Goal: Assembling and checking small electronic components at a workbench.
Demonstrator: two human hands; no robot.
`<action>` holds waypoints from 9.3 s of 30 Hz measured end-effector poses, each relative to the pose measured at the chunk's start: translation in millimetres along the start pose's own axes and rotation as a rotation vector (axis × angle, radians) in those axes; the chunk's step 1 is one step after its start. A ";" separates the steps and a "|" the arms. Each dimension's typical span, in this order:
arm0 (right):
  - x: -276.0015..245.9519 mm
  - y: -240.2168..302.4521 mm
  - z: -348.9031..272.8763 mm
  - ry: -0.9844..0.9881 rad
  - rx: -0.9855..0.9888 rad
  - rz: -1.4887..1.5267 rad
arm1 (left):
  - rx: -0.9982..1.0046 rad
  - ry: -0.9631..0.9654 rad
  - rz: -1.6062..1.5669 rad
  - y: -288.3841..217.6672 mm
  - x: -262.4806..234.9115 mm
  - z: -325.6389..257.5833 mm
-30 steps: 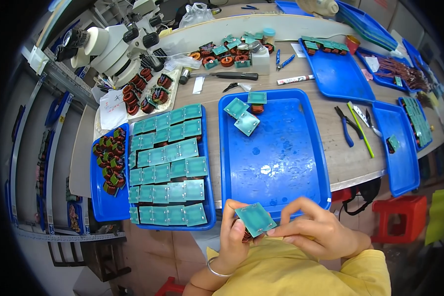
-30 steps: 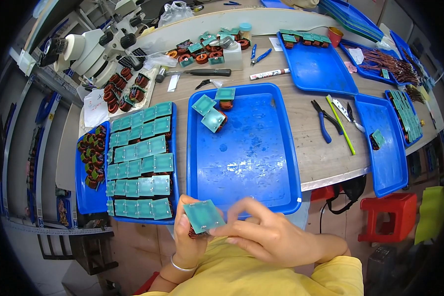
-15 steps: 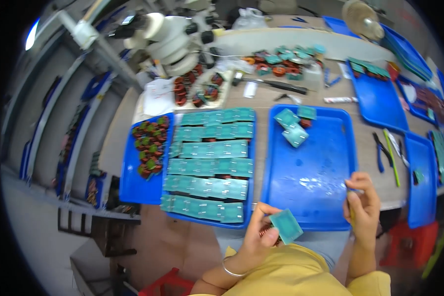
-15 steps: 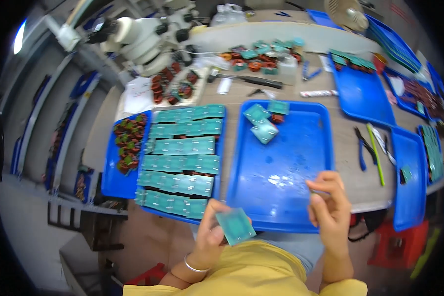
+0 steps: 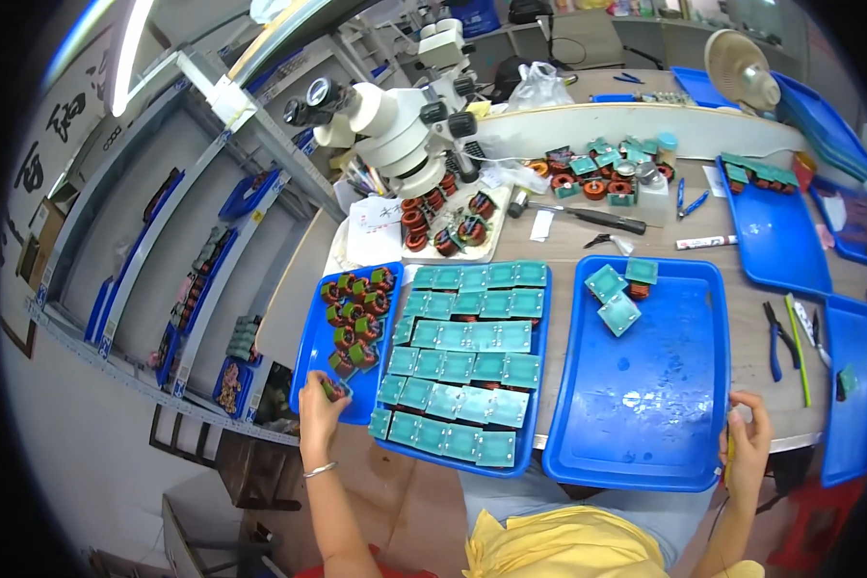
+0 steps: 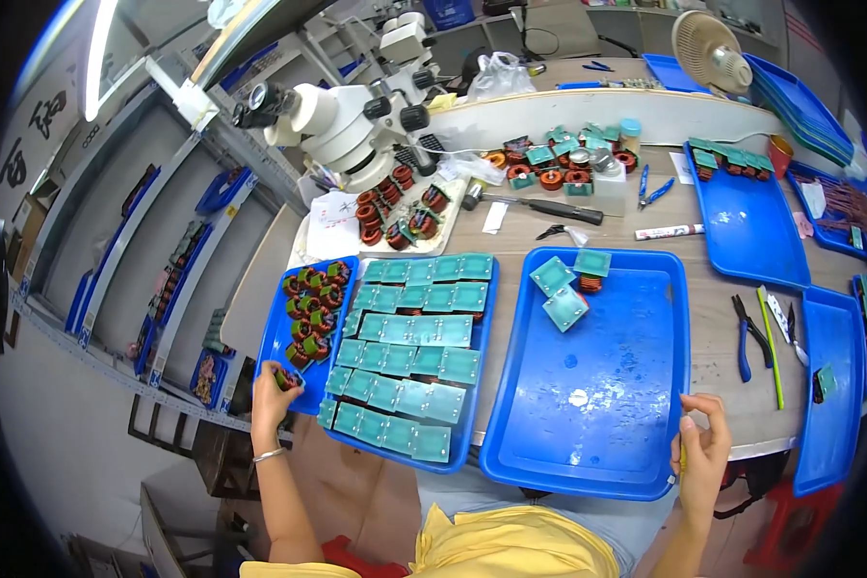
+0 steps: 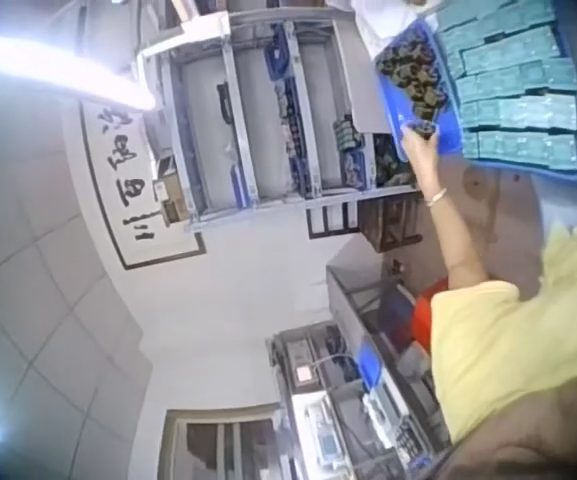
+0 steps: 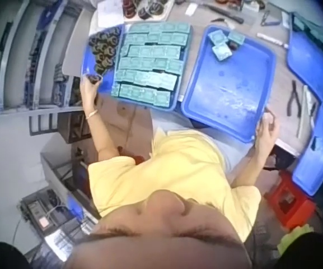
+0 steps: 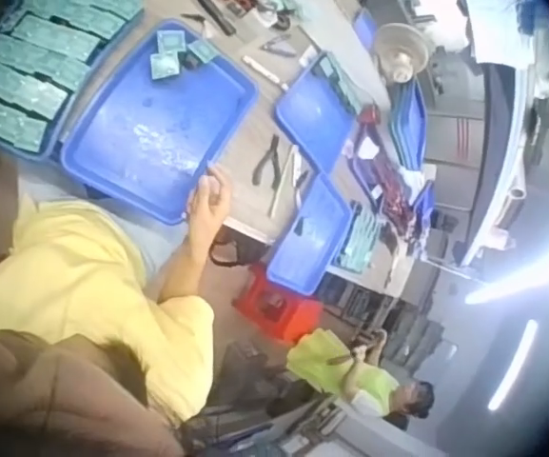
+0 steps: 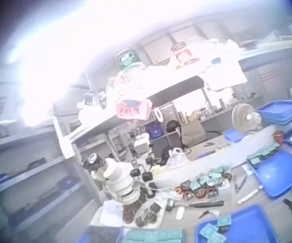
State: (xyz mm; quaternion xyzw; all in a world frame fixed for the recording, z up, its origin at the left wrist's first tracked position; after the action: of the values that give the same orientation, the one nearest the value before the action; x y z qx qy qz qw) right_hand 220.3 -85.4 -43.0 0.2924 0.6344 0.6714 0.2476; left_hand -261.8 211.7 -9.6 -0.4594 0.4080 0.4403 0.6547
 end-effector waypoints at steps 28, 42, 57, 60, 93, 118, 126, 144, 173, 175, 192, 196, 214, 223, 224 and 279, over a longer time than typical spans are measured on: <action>112.6 8.1 87.7 0.348 -0.392 -1.053 | 0.200 -0.170 -1.699 -185.8 -38.0 -90.6; 53.1 7.4 46.2 0.263 -0.333 -0.880 | 0.703 1.138 -2.756 -421.9 -122.3 -207.2; 47.8 3.8 40.9 0.257 -0.340 -0.859 | 0.413 1.230 -2.837 -434.6 -129.4 -225.0; 52.1 3.5 44.3 0.271 -0.347 -0.851 | 0.776 1.400 -2.773 -430.2 -107.3 -209.1; 49.2 97.5 28.4 0.600 -0.269 -0.246 | 0.155 0.893 -1.701 -339.0 35.7 -121.8; 58.1 110.7 -18.6 0.773 -0.288 -0.476 | 0.455 0.723 -1.682 -305.6 15.4 -146.9; 66.1 110.1 -28.6 0.701 -0.310 -0.506 | 0.496 0.608 -1.601 -301.6 16.0 -151.8; 69.5 115.5 -33.9 0.693 -0.277 -0.513 | 0.440 0.586 -1.607 -293.5 17.8 -160.7; 61.7 98.6 -29.8 0.609 -0.295 -0.370 | 0.394 0.628 -1.687 -299.0 21.7 -159.8; 61.7 100.7 -30.3 0.618 -0.278 -0.382 | 0.383 0.616 -1.703 -299.0 21.6 -160.4; 60.7 97.1 -29.3 0.642 -0.230 -0.408 | 0.429 0.580 -1.602 -297.2 25.0 -160.0; 61.3 99.5 -30.0 0.640 -0.230 -0.406 | 0.470 0.511 -1.460 -296.2 27.3 -161.8; 59.4 98.4 -29.0 0.585 -0.320 -0.405 | 0.374 0.572 -1.648 -301.3 24.1 -163.4; 58.5 95.8 -28.9 0.626 -0.328 -0.382 | 0.418 0.567 -1.571 -300.9 23.6 -163.2; 58.5 96.4 -29.2 0.624 -0.328 -0.383 | 0.418 0.563 -1.539 -301.2 23.6 -163.4; 45.4 93.8 -24.1 0.548 -0.217 -0.178 | 0.120 0.705 -1.688 -303.6 30.1 -153.2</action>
State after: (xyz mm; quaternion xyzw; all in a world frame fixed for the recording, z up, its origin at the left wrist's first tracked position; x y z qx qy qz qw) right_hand 174.8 -77.3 53.5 0.0153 0.6252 0.7648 0.1549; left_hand 15.6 12.8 -1.9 -0.6779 0.1354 -0.3717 0.6196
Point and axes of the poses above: each hand's wrist, its own z-axis towards the middle knuckle, its own x-axis out of the palm, y = z × x, the point moved 2 cm from there along z, towards the middle knuckle, and after that the axes turned 3 degrees about y, right-handed, at the moved point
